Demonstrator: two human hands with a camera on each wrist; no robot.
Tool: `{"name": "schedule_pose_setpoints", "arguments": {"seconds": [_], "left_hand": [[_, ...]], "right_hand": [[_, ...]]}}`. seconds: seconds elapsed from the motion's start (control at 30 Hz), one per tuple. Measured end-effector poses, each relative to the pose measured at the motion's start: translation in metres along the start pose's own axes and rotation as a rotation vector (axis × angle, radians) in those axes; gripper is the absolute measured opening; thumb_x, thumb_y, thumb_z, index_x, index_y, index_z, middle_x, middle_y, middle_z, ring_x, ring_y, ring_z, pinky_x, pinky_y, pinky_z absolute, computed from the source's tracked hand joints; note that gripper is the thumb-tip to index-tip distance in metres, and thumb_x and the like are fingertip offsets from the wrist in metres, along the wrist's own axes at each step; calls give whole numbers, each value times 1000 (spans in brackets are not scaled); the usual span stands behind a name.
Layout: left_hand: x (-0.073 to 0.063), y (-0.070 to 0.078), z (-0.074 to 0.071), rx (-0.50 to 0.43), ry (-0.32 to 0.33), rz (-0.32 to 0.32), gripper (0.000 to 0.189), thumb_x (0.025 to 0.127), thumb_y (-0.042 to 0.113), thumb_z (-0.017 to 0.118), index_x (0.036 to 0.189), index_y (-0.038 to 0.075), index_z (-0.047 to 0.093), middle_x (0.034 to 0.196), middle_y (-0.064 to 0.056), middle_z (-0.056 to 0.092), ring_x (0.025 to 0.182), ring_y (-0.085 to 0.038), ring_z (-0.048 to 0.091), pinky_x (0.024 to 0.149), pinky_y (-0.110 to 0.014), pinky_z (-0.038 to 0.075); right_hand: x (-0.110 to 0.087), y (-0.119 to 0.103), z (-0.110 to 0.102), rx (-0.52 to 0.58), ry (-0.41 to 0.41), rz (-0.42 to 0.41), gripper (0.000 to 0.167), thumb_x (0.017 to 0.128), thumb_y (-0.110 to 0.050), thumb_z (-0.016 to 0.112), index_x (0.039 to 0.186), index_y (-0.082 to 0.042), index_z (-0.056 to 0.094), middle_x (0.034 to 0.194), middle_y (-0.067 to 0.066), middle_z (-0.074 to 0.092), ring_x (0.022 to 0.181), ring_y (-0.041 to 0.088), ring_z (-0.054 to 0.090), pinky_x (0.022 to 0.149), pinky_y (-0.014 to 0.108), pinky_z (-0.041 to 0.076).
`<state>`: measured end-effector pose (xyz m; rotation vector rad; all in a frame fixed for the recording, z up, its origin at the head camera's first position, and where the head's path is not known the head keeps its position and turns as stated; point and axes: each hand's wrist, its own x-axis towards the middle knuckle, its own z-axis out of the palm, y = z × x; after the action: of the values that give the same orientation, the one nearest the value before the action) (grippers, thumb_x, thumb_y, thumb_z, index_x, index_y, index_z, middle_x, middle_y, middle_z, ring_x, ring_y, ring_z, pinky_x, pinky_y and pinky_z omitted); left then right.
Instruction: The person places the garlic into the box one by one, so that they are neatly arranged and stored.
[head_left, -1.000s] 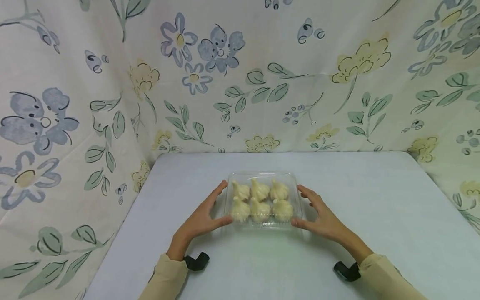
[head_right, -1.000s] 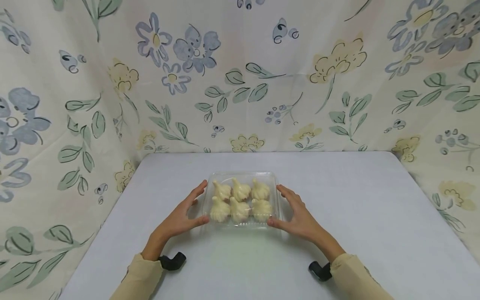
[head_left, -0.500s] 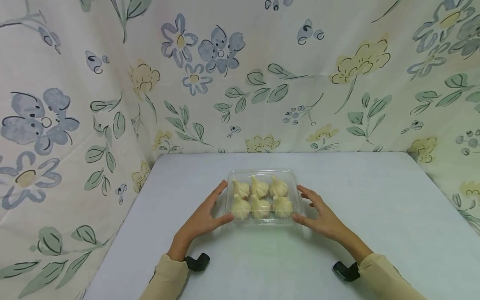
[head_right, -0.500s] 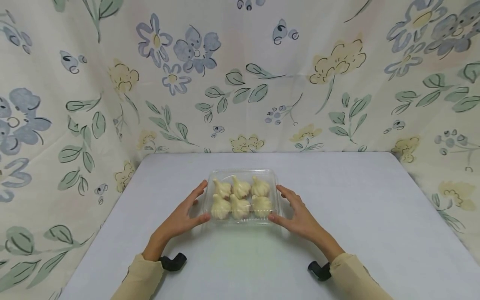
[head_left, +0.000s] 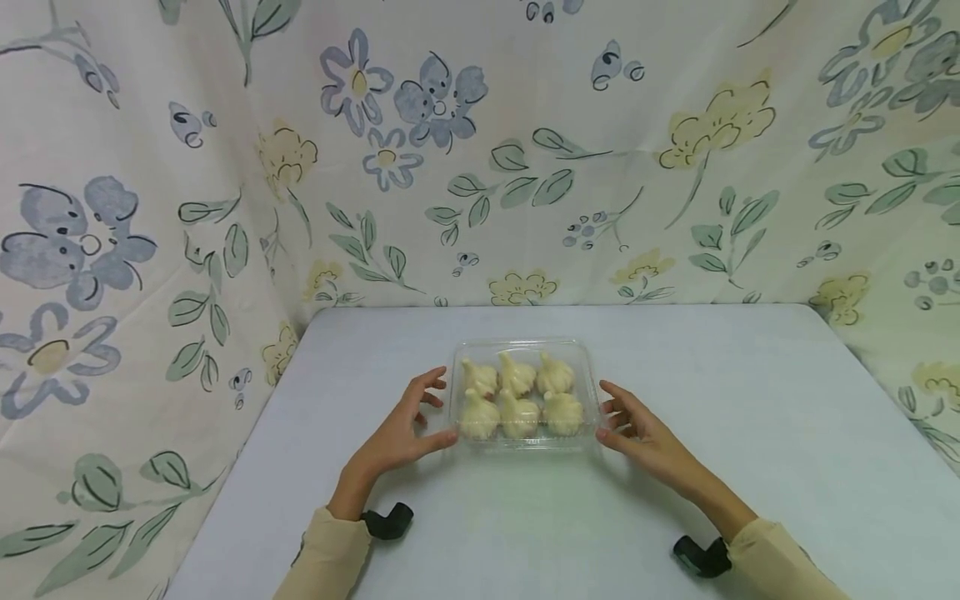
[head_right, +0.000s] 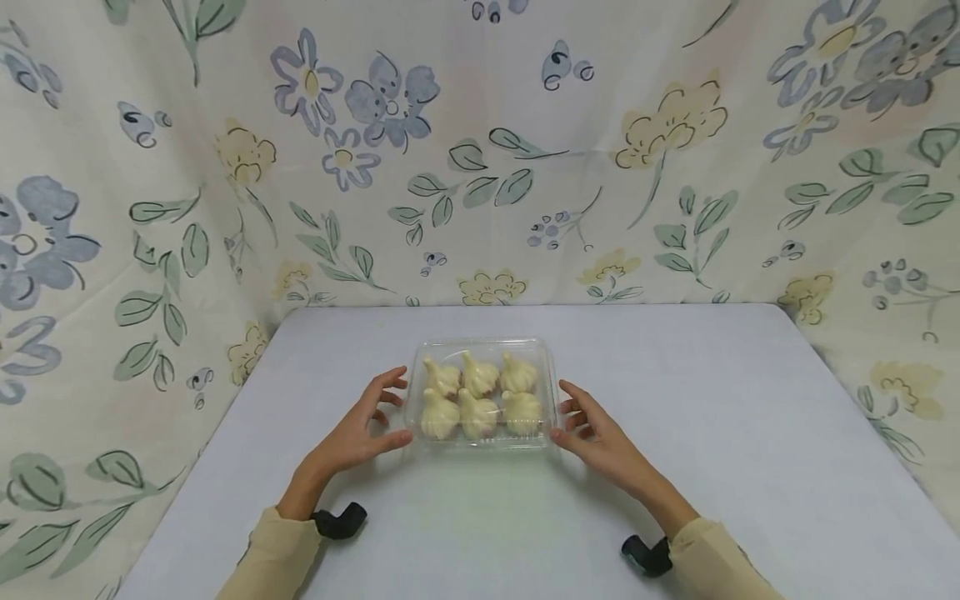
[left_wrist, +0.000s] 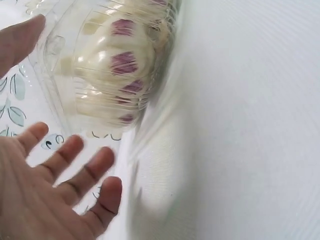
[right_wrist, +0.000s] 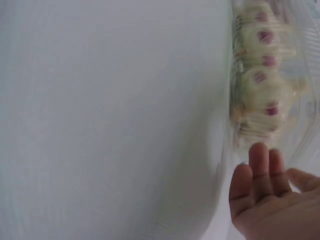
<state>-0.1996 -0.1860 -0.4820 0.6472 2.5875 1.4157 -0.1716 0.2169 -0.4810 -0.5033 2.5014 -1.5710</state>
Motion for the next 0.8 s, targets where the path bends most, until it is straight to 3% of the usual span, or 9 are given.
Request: {"name": "schedule_pose_setpoints", "arguments": {"seconds": [0.17, 0.3, 0.43, 0.6, 0.8], "left_hand": [[1, -4, -3, -159, -129, -108, 79, 97, 28, 69, 157, 14, 19, 112, -14, 63, 83, -26, 65, 75, -31, 51], [2, -6, -3, -272, -228, -118, 39, 101, 22, 62, 131, 1, 49, 95, -23, 64, 65, -25, 63, 69, -31, 52], [2, -8, -3, -348, -271, -122, 19, 102, 21, 61, 102, 2, 59, 82, -18, 64, 57, -17, 59, 58, -28, 52], [3, -9, -2, -473, -300, -173, 13, 103, 21, 60, 100, 9, 57, 78, -4, 67, 55, -12, 58, 55, -25, 48], [3, -10, 0, -591, -322, -179, 12, 103, 19, 59, 101, 8, 55, 75, 3, 70, 52, -10, 57, 52, -23, 46]], "right_hand": [[0, -1, -1, 159, -95, 77, 64, 104, -19, 59, 156, 2, 29, 103, 13, 63, 87, 12, 64, 79, 26, 53], [-1, -1, -1, 214, -136, 122, 63, 106, -24, 56, 156, 3, 28, 95, 8, 69, 81, 11, 64, 80, 24, 52], [-1, -2, 2, 265, -132, 133, 63, 106, -23, 56, 155, 4, 27, 88, 4, 68, 74, 10, 62, 74, 27, 54], [-2, -5, 9, 308, -82, 188, 57, 105, -21, 57, 147, 7, 31, 82, -3, 66, 71, 9, 60, 69, 28, 55], [-4, -13, 14, 323, 5, 248, 47, 105, -16, 55, 141, 7, 36, 81, 3, 65, 69, 12, 58, 68, 30, 54]]}}
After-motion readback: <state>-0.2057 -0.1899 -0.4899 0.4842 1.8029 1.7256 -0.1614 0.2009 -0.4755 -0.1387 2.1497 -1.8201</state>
